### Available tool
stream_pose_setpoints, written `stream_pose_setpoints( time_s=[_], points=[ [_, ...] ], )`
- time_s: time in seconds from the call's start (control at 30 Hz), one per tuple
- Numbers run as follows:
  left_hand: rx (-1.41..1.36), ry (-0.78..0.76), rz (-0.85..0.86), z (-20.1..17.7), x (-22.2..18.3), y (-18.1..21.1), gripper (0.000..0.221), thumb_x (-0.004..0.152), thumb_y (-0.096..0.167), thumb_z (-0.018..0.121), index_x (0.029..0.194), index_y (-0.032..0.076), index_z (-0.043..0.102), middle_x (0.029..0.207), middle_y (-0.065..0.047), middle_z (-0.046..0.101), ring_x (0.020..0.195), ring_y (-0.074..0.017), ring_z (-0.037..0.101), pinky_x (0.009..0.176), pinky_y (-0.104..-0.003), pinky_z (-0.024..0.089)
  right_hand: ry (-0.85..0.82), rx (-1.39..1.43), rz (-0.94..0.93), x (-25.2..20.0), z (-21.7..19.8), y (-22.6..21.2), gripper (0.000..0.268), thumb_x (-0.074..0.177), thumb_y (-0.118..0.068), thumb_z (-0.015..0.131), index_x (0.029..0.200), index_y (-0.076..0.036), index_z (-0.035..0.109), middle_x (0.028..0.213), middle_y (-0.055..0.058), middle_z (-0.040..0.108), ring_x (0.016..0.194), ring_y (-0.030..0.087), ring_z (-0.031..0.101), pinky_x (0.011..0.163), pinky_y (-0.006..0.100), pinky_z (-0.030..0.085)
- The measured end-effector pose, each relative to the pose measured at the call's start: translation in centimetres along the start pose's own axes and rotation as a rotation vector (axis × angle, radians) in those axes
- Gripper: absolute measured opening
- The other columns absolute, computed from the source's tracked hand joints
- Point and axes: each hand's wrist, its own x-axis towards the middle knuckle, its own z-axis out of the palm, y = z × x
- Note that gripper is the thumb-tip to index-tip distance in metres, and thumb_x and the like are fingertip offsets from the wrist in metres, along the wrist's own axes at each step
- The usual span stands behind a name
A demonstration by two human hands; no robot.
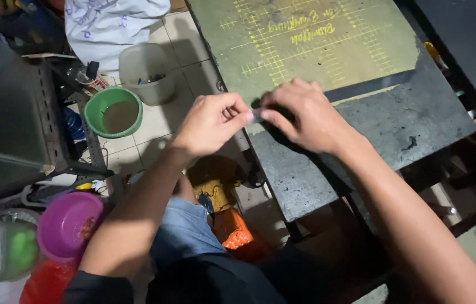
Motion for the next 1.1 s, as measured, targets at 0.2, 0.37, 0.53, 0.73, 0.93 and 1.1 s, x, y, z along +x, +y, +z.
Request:
stream_pose_setpoints(
  time_s=[0.2,0.37,0.53,0.73,0.93,1.1],
  points=[
    [0.081,-0.064,-0.023,0.1,-0.1,1.1,0.012,0.091,0.012,0.066,0.083,0.008,0.073,0.062,-0.003,0.055,0.06,-0.0154,0.051,0.057,-0.033,0.047,0.105,-0.102,-0.068,-1.9,1.2,0.8,0.01,0.105,-0.027,0.063,0.103,-0.018,0.067,0.093,0.0,0.066,0.089,0.022,0.062,0.092,0.04,0.035],
    [0.07,-0.184,-0.061,-0.6,0.1,1.6,0.014,0.093,0.012,0.06,0.083,0.008,0.068,0.061,-0.004,0.052,0.059,-0.016,0.049,0.057,-0.032,0.047,0.123,0.015,-0.044,-1.6,1.3,0.2,0.011,0.104,-0.028,0.065,0.109,-0.021,0.07,0.089,-0.001,0.064,0.087,0.021,0.06,0.09,0.039,0.032],
    [0.075,-0.256,-0.078,-0.6,-0.1,0.6,0.017,0.095,0.015,0.055,0.084,0.006,0.063,0.064,-0.014,0.059,0.062,-0.0281,0.059,0.062,-0.041,0.05,0.132,-0.082,-0.079,-1.0,1.4,0.3,0.013,0.105,-0.029,0.067,0.107,-0.018,0.073,0.09,0.002,0.063,0.089,0.024,0.06,0.092,0.045,0.032],
    [-0.195,-0.026,-0.146,0.7,-1.6,-0.4,0.016,0.101,0.023,0.052,0.091,0.014,0.061,0.067,-0.004,0.068,0.069,-0.0117,0.067,0.071,-0.027,0.058,0.397,-0.196,0.0,-2.9,2.9,1.4,0.029,0.104,-0.031,0.078,0.086,-0.014,0.064,0.084,0.005,0.058,0.076,0.027,0.06,0.074,0.037,0.046],
    [-0.417,0.033,-0.171,2.3,-1.7,1.5,0.015,0.103,0.02,0.053,0.097,0.008,0.061,0.082,-0.013,0.075,0.08,-0.0156,0.074,0.077,-0.029,0.06,0.088,1.036,0.577,0.8,-1.1,-1.5,0.018,0.104,-0.014,0.061,0.117,-0.002,0.061,0.082,0.01,0.061,0.064,0.021,0.065,0.043,0.029,0.053],
    [-0.262,0.043,-0.211,2.1,-1.0,-0.2,0.01,0.096,0.02,0.066,0.09,0.011,0.066,0.07,-0.004,0.072,0.061,-0.0065,0.064,0.062,-0.021,0.053,-0.091,1.072,0.419,2.1,0.1,0.3,0.005,0.101,-0.002,0.063,0.105,-0.001,0.06,0.082,0.008,0.071,0.078,0.013,0.071,0.073,0.027,0.063]
  ],
)
